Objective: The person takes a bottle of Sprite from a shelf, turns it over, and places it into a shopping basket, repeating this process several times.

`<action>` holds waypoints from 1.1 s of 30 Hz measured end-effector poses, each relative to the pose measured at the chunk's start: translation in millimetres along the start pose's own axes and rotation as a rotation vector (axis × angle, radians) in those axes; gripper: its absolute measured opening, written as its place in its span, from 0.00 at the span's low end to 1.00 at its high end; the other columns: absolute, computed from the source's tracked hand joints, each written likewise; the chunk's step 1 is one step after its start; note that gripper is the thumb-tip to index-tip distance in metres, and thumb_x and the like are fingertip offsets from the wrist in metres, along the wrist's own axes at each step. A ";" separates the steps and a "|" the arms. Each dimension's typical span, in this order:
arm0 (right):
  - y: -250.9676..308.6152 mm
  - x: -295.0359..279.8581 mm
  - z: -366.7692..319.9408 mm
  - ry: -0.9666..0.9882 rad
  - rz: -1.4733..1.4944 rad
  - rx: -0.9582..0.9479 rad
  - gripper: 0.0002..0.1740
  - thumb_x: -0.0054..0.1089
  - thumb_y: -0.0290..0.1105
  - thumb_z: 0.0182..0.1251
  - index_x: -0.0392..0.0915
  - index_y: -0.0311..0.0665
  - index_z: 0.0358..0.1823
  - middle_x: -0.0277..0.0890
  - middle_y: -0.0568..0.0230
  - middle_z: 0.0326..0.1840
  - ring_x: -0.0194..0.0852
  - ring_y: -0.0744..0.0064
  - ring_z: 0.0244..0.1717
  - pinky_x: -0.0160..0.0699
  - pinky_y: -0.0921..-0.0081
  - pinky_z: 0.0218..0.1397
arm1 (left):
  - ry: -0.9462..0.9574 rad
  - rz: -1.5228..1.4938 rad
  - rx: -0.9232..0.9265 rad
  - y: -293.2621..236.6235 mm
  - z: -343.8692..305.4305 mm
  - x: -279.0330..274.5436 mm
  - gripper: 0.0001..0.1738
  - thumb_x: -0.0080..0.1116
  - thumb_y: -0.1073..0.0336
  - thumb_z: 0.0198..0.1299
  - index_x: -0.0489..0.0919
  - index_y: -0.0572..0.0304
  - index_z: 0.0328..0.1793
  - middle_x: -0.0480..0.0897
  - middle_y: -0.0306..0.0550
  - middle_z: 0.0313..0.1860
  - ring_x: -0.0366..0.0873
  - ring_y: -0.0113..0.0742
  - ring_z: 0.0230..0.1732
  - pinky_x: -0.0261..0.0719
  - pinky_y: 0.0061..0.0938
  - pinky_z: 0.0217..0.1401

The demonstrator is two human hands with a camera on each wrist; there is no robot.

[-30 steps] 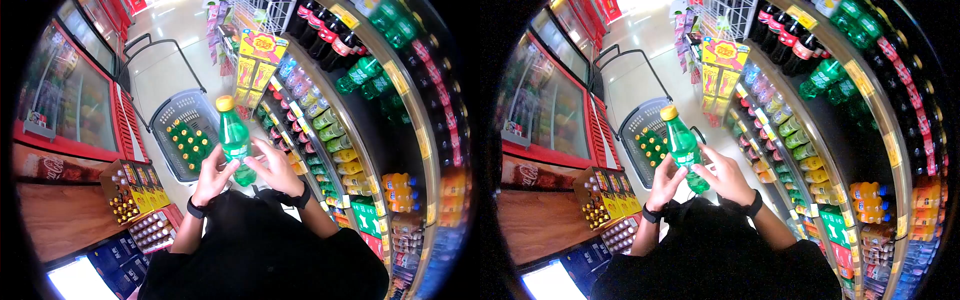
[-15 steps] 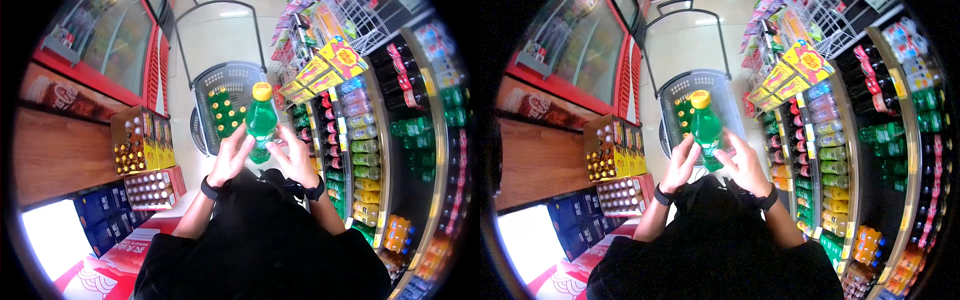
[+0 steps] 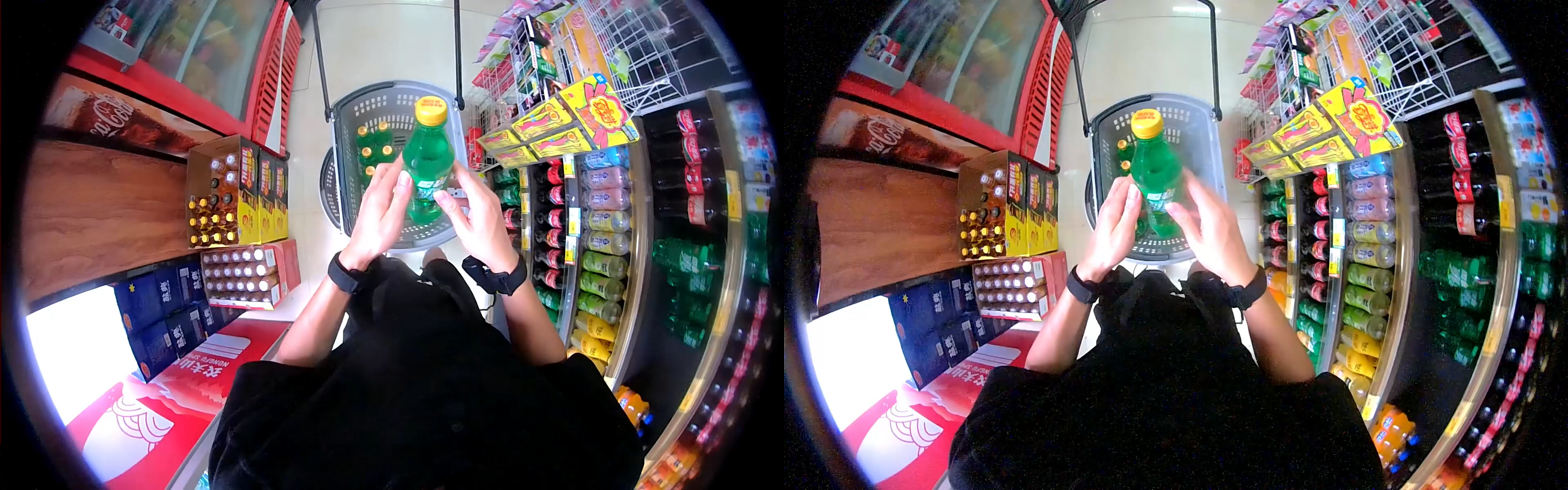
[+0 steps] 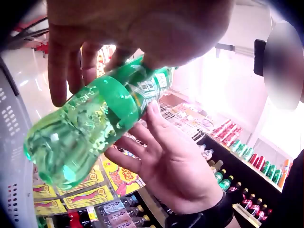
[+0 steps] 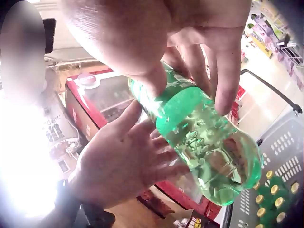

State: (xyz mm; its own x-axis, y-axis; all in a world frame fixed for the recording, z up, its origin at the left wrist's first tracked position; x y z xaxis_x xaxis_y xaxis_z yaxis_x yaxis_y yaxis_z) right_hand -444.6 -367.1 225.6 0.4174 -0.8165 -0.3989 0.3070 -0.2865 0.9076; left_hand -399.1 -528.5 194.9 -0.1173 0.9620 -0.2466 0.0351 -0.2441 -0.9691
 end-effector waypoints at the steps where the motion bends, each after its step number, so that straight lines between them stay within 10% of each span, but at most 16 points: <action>1: -3.7 -3.1 5.0 -0.002 0.048 -0.012 0.27 0.60 0.31 0.70 0.66 0.34 0.68 0.72 0.46 0.59 0.78 0.52 0.56 0.82 0.65 0.53 | -0.006 0.018 -0.008 -0.3 4.8 2.0 0.29 0.39 0.52 0.76 0.64 0.62 0.75 0.74 0.56 0.47 0.73 0.47 0.50 0.69 0.36 0.60; 11: -75.9 -24.1 61.1 -0.012 -0.096 -0.134 0.28 0.61 0.32 0.67 0.67 0.31 0.67 0.72 0.50 0.46 0.74 0.49 0.49 0.74 0.63 0.51 | -0.160 -0.073 -0.057 44.0 60.0 36.2 0.29 0.41 0.55 0.77 0.62 0.66 0.76 0.76 0.56 0.60 0.74 0.42 0.58 0.68 0.33 0.65; 21: -143.9 -23.4 110.5 0.079 0.057 -0.058 0.22 0.46 0.35 0.77 0.67 0.35 0.68 0.74 0.49 0.47 0.77 0.50 0.46 0.75 0.64 0.50 | -0.255 -0.199 -0.303 70.0 110.1 58.0 0.32 0.39 0.50 0.77 0.60 0.61 0.79 0.78 0.52 0.61 0.74 0.30 0.45 0.75 0.25 0.50; 26: -170.2 -7.6 118.3 0.107 0.147 0.093 0.24 0.40 0.40 0.80 0.65 0.37 0.71 0.76 0.44 0.56 0.78 0.49 0.55 0.74 0.64 0.56 | -0.252 -0.181 -0.322 107.9 133.7 58.0 0.32 0.37 0.48 0.77 0.62 0.59 0.78 0.67 0.58 0.74 0.59 0.43 0.78 0.53 0.31 0.78; 33: -202.2 21.4 123.8 0.155 0.089 0.342 0.29 0.33 0.47 0.81 0.64 0.36 0.72 0.72 0.41 0.65 0.70 0.45 0.66 0.69 0.64 0.65 | -0.169 -0.013 -0.411 165.0 147.7 56.0 0.30 0.35 0.49 0.77 0.62 0.57 0.79 0.63 0.53 0.75 0.58 0.44 0.75 0.52 0.30 0.77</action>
State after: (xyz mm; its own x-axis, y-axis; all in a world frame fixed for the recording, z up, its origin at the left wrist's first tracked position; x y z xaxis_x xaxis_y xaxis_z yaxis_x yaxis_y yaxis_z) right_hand -603.6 -388.7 49.8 0.5617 -0.7678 -0.3082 -0.0281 -0.3900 0.9204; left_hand -546.5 -533.0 20.4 -0.2799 0.9228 -0.2648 0.4205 -0.1302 -0.8979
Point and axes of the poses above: each hand's wrist, its own z-axis towards the middle knuckle, its own x-axis out of the palm, y = z × x, the point moved 4 cm from there along z, towards the middle knuckle
